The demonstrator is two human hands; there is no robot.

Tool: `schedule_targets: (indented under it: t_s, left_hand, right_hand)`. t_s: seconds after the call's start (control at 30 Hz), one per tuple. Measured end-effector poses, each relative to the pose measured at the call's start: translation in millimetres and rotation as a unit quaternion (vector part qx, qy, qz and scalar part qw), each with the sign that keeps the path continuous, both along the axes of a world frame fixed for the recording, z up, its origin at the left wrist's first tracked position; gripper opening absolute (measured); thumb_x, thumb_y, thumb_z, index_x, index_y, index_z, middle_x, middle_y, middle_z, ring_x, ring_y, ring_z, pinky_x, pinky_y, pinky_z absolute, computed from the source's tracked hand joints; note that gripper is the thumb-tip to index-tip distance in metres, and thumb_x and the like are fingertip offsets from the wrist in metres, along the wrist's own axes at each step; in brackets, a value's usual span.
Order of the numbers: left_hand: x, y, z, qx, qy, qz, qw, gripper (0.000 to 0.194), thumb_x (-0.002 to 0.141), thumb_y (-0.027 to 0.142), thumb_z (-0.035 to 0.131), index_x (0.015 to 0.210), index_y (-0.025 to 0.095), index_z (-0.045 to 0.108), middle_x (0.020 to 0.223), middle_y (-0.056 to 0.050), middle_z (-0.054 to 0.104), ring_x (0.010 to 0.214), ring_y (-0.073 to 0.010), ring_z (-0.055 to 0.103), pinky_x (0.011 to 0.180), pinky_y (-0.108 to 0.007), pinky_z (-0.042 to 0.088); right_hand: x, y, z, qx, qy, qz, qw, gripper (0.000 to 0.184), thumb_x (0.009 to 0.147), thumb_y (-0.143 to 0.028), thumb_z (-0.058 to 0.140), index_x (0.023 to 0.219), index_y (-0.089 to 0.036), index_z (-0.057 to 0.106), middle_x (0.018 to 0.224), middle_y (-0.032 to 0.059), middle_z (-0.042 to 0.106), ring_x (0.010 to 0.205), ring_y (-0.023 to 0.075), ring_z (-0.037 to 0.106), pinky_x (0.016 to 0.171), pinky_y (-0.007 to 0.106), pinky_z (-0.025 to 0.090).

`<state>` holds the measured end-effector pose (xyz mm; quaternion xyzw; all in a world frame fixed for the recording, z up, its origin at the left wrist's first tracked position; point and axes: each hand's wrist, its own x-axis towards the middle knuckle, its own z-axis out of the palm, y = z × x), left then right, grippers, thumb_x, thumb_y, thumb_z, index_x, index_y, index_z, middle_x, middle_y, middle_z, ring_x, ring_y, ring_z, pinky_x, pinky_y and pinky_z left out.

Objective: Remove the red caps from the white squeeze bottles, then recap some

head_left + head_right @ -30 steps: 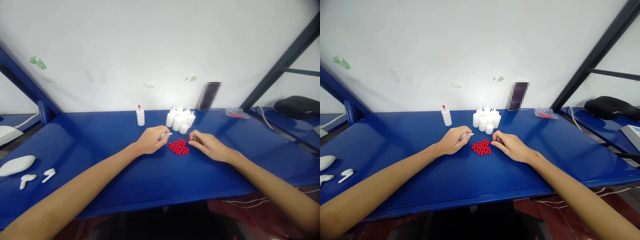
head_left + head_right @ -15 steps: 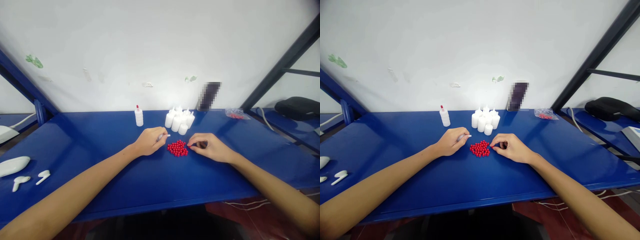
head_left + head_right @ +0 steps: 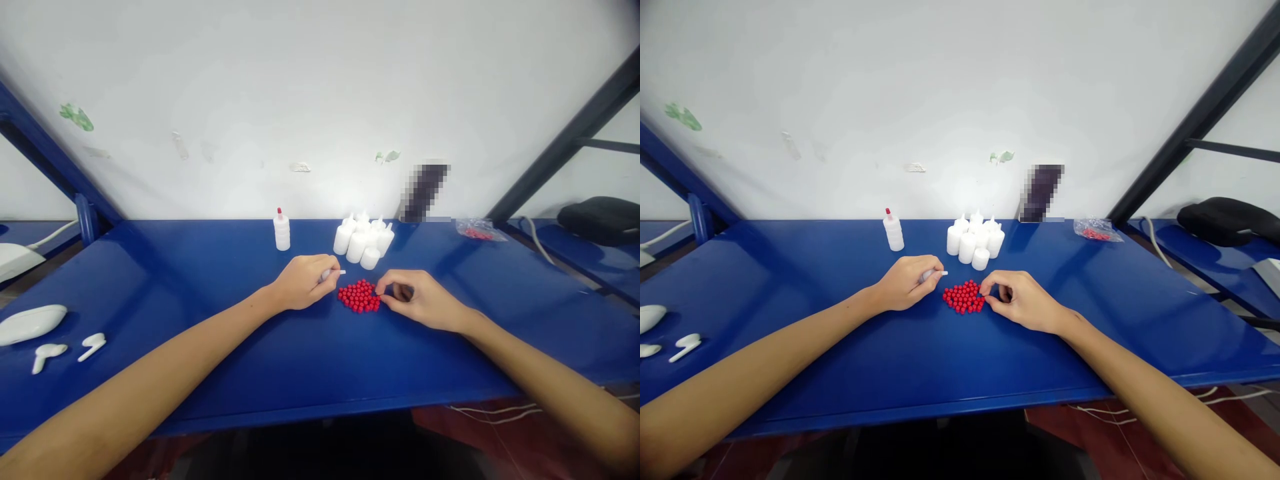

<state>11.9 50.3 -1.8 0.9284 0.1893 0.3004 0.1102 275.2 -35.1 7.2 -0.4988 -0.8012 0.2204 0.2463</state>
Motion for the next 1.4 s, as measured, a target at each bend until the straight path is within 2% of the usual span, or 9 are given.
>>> schedule_targets:
  t_s: [0.27, 0.67, 0.9, 1.2, 1.4]
  left_hand:
    - [-1, 0, -0.4, -0.004, 0.007, -0.001, 1.0, 0.021, 0.097, 0.025, 0.041, 0.087, 0.016, 0.058, 0.076, 0.0, 0.062, 0.065, -0.0114, 0.053, 0.064, -0.024, 0.04]
    - [-1, -2, 0.9, -0.018, 0.012, 0.0, 1.0, 0.025, 0.099, 0.028, 0.039, 0.091, 0.016, 0.06, 0.079, -0.001, 0.064, 0.067, -0.0121, 0.056, 0.067, -0.024, 0.042]
    - [-1, -2, 0.3, -0.013, 0.013, 0.003, 1.0, 0.026, 0.099, 0.029, 0.039, 0.092, 0.016, 0.061, 0.08, -0.002, 0.065, 0.067, -0.0126, 0.057, 0.066, -0.024, 0.042]
    - [-1, -3, 0.8, -0.011, 0.022, 0.008, 1.0, 0.026, 0.1, 0.03, 0.037, 0.094, 0.016, 0.06, 0.083, -0.002, 0.065, 0.07, -0.0131, 0.058, 0.068, -0.025, 0.043]
    - [-3, -3, 2.2, -0.002, 0.018, 0.008, 1.0, 0.022, 0.097, 0.03, 0.04, 0.106, 0.017, 0.055, 0.096, -0.005, 0.064, 0.077, -0.0157, 0.057, 0.072, -0.028, 0.045]
  right_hand:
    - [0, -1, 3.0, 0.009, 0.003, 0.032, 0.999, 0.012, 0.081, -0.019, 0.06, 0.092, -0.02, 0.06, 0.085, 0.0013, 0.065, 0.056, 0.0094, 0.051, 0.054, 0.025, 0.044]
    - [-1, 5, -1.7, 0.023, -0.014, 0.005, 1.0, 0.001, 0.083, -0.02, 0.06, 0.082, -0.02, 0.059, 0.069, -0.0007, 0.058, 0.054, 0.0105, 0.049, 0.052, 0.024, 0.041]
    - [-1, 6, -3.6, 0.024, -0.012, -0.001, 1.0, 0.009, 0.085, -0.026, 0.062, 0.082, -0.019, 0.067, 0.072, 0.0024, 0.061, 0.058, 0.0123, 0.052, 0.053, 0.025, 0.043]
    - [1, 5, -5.5, 0.022, -0.023, 0.029, 0.999, 0.013, 0.088, -0.026, 0.059, 0.086, -0.02, 0.07, 0.077, 0.0027, 0.062, 0.06, 0.0119, 0.052, 0.055, 0.025, 0.042]
    - [-2, 1, 5.3, 0.08, 0.01, -0.032, 0.996, 0.018, 0.09, -0.032, 0.057, 0.082, -0.02, 0.067, 0.062, 0.0006, 0.059, 0.057, 0.0138, 0.051, 0.055, 0.027, 0.041]
